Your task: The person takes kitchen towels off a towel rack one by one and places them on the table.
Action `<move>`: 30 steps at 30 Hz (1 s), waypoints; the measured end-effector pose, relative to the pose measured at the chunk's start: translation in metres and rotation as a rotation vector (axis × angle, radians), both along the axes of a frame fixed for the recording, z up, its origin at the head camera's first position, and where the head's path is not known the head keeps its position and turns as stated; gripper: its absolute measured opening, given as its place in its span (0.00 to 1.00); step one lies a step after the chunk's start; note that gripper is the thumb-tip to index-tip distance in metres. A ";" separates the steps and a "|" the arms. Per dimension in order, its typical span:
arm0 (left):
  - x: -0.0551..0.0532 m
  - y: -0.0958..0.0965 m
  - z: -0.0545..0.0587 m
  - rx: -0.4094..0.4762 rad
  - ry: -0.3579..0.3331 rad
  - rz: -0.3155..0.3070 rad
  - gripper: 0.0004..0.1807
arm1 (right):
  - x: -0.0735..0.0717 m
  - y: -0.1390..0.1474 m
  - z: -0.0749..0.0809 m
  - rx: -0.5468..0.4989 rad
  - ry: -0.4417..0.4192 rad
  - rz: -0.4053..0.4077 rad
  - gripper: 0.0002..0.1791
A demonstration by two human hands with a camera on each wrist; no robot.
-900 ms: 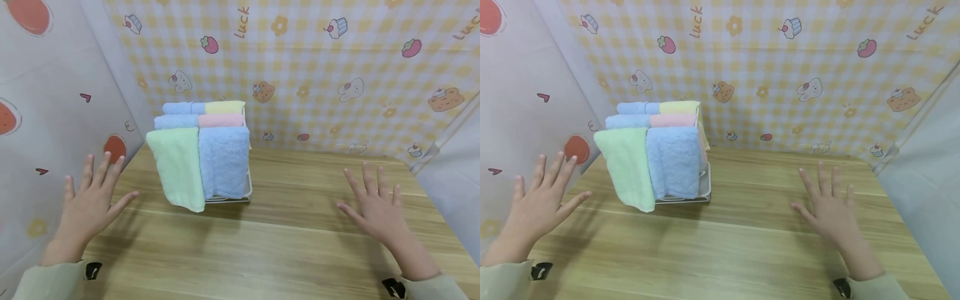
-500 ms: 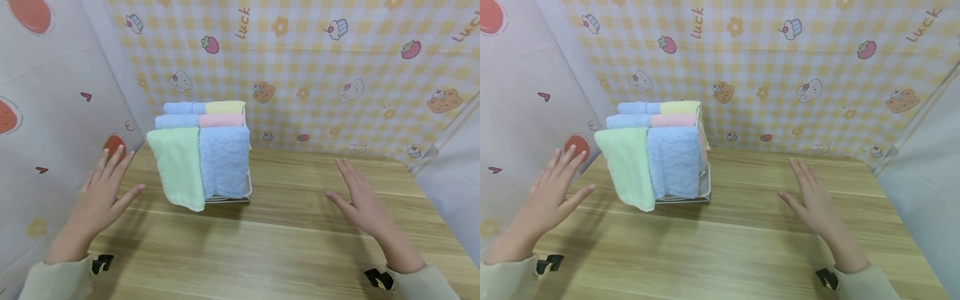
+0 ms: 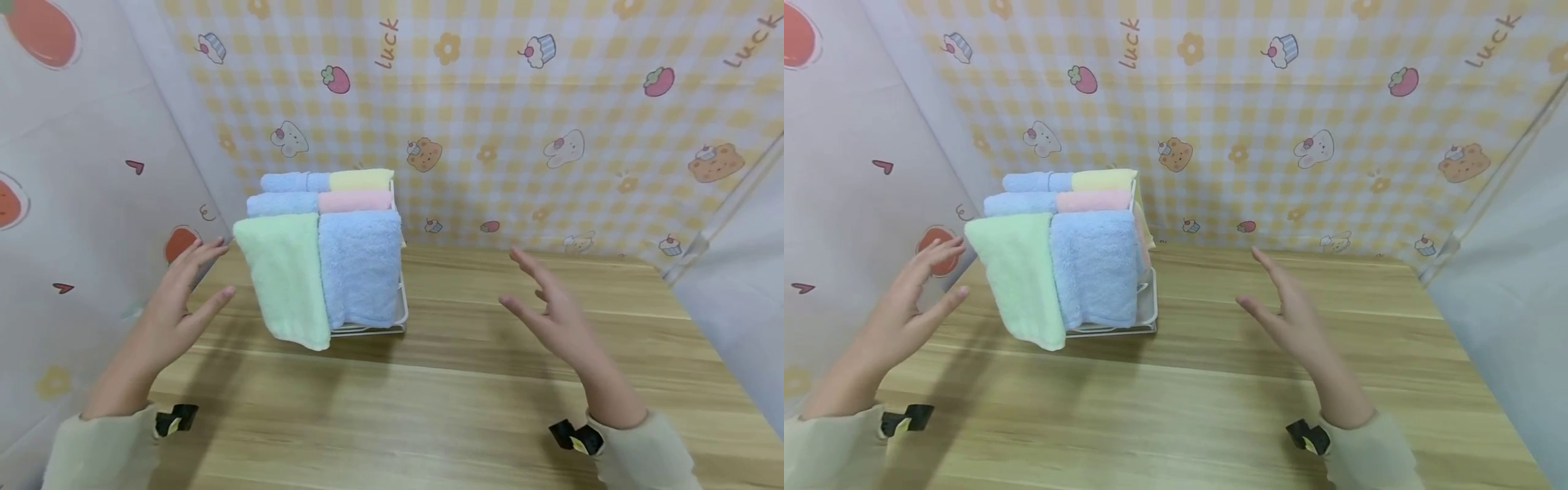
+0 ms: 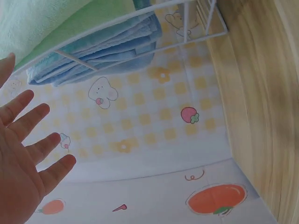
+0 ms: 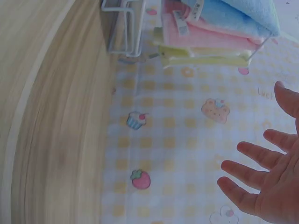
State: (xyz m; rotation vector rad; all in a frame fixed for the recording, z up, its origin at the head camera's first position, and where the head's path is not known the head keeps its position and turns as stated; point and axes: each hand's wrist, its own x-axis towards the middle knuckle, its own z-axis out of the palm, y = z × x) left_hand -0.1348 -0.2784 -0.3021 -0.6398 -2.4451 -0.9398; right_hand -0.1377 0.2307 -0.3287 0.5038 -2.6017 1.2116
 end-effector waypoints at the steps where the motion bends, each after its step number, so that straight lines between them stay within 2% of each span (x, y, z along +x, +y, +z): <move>1: -0.001 0.001 0.000 0.023 0.003 -0.004 0.32 | -0.001 -0.003 0.000 -0.006 0.002 0.005 0.40; 3: -0.004 0.003 0.000 0.057 0.007 -0.005 0.29 | -0.004 -0.010 0.001 -0.018 0.008 0.012 0.39; 10: -0.011 0.013 0.005 0.104 0.026 0.055 0.24 | -0.011 -0.041 0.005 -0.113 0.020 0.046 0.34; 17: -0.021 0.021 0.007 0.205 0.097 0.073 0.17 | -0.016 -0.072 0.008 -0.219 0.009 0.114 0.31; 20: -0.025 0.024 0.009 0.220 0.135 0.102 0.16 | -0.018 -0.083 0.012 -0.240 0.012 0.118 0.31; 24: -0.028 0.028 0.012 0.228 0.150 0.132 0.16 | -0.019 -0.097 0.018 -0.273 0.029 0.120 0.31; 30: -0.031 0.032 0.015 0.270 0.173 0.119 0.14 | -0.021 -0.117 0.027 -0.352 0.047 0.166 0.29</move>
